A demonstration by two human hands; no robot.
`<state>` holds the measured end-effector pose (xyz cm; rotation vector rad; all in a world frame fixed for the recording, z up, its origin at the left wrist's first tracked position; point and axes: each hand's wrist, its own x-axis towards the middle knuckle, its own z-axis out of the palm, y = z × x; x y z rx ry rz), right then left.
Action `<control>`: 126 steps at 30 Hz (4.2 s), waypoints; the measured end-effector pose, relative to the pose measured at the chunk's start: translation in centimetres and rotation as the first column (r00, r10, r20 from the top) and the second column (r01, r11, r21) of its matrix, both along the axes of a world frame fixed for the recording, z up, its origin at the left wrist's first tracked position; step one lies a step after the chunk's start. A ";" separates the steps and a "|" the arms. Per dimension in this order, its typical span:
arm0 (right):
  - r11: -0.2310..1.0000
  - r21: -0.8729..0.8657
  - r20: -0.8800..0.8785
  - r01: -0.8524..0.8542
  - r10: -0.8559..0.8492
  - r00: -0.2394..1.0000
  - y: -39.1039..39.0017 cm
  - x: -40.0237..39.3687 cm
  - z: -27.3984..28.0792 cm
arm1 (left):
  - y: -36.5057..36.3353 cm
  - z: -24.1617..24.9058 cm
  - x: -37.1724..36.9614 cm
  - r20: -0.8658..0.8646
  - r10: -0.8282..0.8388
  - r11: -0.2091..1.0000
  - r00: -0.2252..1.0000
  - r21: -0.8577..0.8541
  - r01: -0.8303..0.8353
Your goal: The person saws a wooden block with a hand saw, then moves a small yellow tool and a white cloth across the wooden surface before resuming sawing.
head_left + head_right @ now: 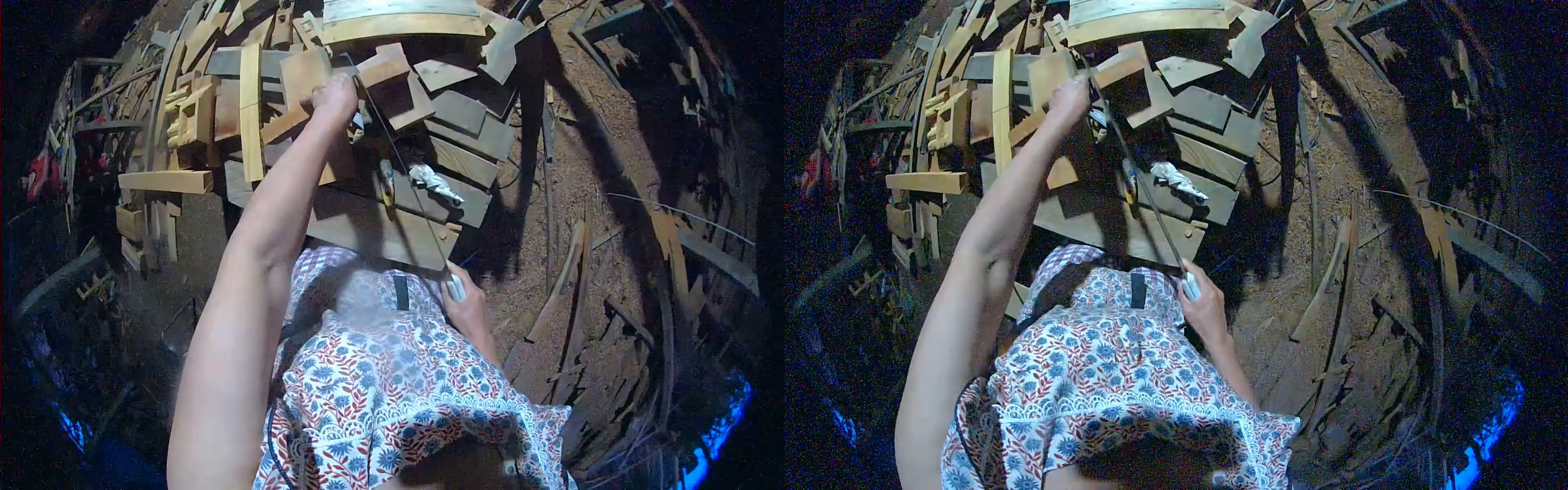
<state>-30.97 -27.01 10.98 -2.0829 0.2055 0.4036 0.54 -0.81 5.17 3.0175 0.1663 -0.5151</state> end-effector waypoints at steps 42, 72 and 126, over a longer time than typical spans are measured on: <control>0.999 -0.039 -0.107 -0.013 0.009 0.994 -0.3 0.9 1.8 | 0.2 -0.9 0.6 -0.058 0.138 0.987 0.989 -0.076 -0.142; 0.999 -0.033 -0.132 -0.017 0.012 0.991 0.1 2.7 0.8 | 1.0 -1.3 0.4 0.038 0.032 0.996 0.999 -0.083 -0.029; 0.993 -0.046 -0.029 -0.105 0.104 0.994 -0.1 6.1 1.5 | 1.1 -0.3 0.6 -0.030 0.119 0.983 0.992 -0.141 -0.122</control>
